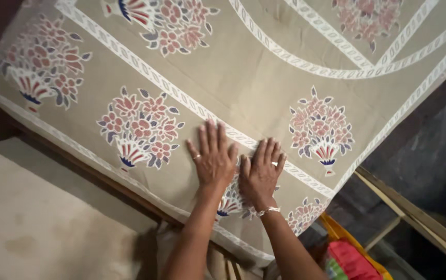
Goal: The person smooths a patterned bed sheet over a mattress by hand, repeatedly pressing and adjusting the fabric to remove wrinkles and align the design. The hands move systematically across the surface, ensuring the sheet lies flat.
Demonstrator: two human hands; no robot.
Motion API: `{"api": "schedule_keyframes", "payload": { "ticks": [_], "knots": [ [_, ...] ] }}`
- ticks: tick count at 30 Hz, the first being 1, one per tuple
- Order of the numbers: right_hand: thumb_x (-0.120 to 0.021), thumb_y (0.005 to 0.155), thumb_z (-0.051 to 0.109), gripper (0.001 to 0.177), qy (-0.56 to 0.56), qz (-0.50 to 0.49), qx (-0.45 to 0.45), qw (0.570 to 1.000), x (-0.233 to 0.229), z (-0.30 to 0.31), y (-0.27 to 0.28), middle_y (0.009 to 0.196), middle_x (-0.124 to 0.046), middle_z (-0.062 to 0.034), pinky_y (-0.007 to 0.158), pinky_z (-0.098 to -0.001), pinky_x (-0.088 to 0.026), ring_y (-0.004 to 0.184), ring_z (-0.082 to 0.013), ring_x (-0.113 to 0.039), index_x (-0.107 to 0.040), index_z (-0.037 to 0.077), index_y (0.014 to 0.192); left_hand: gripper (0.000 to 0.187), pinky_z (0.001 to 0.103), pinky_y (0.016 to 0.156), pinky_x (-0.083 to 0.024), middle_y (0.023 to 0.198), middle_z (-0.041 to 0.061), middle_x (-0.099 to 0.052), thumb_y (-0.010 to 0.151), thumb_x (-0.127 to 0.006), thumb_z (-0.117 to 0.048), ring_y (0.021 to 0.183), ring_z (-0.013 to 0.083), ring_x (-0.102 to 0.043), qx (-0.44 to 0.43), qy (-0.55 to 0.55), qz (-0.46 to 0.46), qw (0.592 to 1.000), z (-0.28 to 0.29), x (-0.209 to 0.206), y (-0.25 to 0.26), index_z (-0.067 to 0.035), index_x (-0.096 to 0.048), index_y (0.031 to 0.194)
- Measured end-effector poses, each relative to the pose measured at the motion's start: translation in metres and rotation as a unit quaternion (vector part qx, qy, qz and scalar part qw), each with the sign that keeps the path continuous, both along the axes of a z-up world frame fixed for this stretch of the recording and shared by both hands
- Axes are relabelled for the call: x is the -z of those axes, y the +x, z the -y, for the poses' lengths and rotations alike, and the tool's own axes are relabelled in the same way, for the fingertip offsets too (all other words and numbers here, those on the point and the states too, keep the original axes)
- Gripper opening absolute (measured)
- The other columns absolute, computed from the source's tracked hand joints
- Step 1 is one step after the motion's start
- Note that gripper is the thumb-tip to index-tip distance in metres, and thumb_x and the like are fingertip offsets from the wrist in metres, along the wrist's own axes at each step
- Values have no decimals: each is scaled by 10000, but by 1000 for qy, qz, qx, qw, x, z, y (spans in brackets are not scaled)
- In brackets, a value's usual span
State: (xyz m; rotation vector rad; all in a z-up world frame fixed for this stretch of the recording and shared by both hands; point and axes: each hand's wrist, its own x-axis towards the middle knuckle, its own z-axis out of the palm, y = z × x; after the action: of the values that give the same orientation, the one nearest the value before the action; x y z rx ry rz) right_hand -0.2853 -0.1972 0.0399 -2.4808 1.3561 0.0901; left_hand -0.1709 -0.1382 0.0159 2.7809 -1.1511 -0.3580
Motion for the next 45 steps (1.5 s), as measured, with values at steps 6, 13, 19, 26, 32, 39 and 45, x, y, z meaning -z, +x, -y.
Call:
{"api": "schedule_keyframes", "payload": {
  "ticks": [6, 13, 19, 26, 32, 39, 45],
  "knots": [
    [-448, 1028, 431, 755, -20, 12, -26, 999, 48, 7, -3, 1634, -307, -325, 1264, -586, -55, 1561, -447, -206, -356, -121, 1536, 735, 701, 1185, -140, 1663, 150, -312, 984, -496, -557, 1532, 378, -264, 22, -2, 2, 1000, 13, 19, 0, -141, -396, 1582],
    [-407, 1023, 537, 810, 33, -29, 21, 999, 16, 4, -36, 1658, -223, -288, 1245, -562, -21, 1572, -396, -128, -300, -60, 1559, 747, 684, 1207, -126, 1684, 138, -288, 989, -474, -573, 1544, 367, -251, 24, 2, 11, 1000, 14, 6, -2, -146, -381, 1595],
    [-379, 1045, 565, 869, -10, -80, 120, 989, 19, 10, -131, 1696, -170, -313, 1237, -558, 12, 1576, -399, -86, -237, -105, 1578, 733, 674, 1212, -115, 1694, 140, -271, 1016, -460, -564, 1556, 357, -238, 22, -2, 10, 1000, 9, 13, -7, -139, -369, 1606],
    [-422, 990, 520, 826, 5, -99, 129, 987, 25, 8, -144, 1669, -227, -204, 1270, -533, 5, 1585, -359, -130, -290, -51, 1571, 743, 662, 1223, -107, 1707, 145, -241, 1019, -433, -552, 1570, 361, -215, 30, 30, 27, 999, 17, 15, -5, -122, -355, 1618],
    [-450, 1020, 529, 844, -10, 27, 19, 999, 17, -31, -113, 1653, -246, -340, 1239, -563, -31, 1557, -407, -145, -335, -106, 1565, 738, 661, 1216, -105, 1703, 130, -237, 1008, -430, -551, 1560, 352, -223, 27, 15, 16, 999, 10, 9, -9, -143, -339, 1616],
    [-460, 985, 519, 815, 1, -65, 2, 998, 31, -38, -86, 1631, -269, -282, 1247, -584, -34, 1561, -403, -153, -362, -89, 1518, 736, 662, 1210, -129, 1667, 146, -305, 992, -487, -543, 1539, 370, -263, 37, 9, 16, 999, 1, 5, -8, -121, -385, 1587],
    [-414, 1060, 439, 738, 19, 42, -52, 998, 20, -19, -10, 1660, -250, -295, 1260, -542, -34, 1576, -394, -148, -330, -104, 1553, 663, 633, 1228, -127, 1678, 166, -304, 1037, -448, -460, 1543, 343, -248, 28, -39, 8, 999, -21, 7, 26, -105, -383, 1593]
  ]
}}
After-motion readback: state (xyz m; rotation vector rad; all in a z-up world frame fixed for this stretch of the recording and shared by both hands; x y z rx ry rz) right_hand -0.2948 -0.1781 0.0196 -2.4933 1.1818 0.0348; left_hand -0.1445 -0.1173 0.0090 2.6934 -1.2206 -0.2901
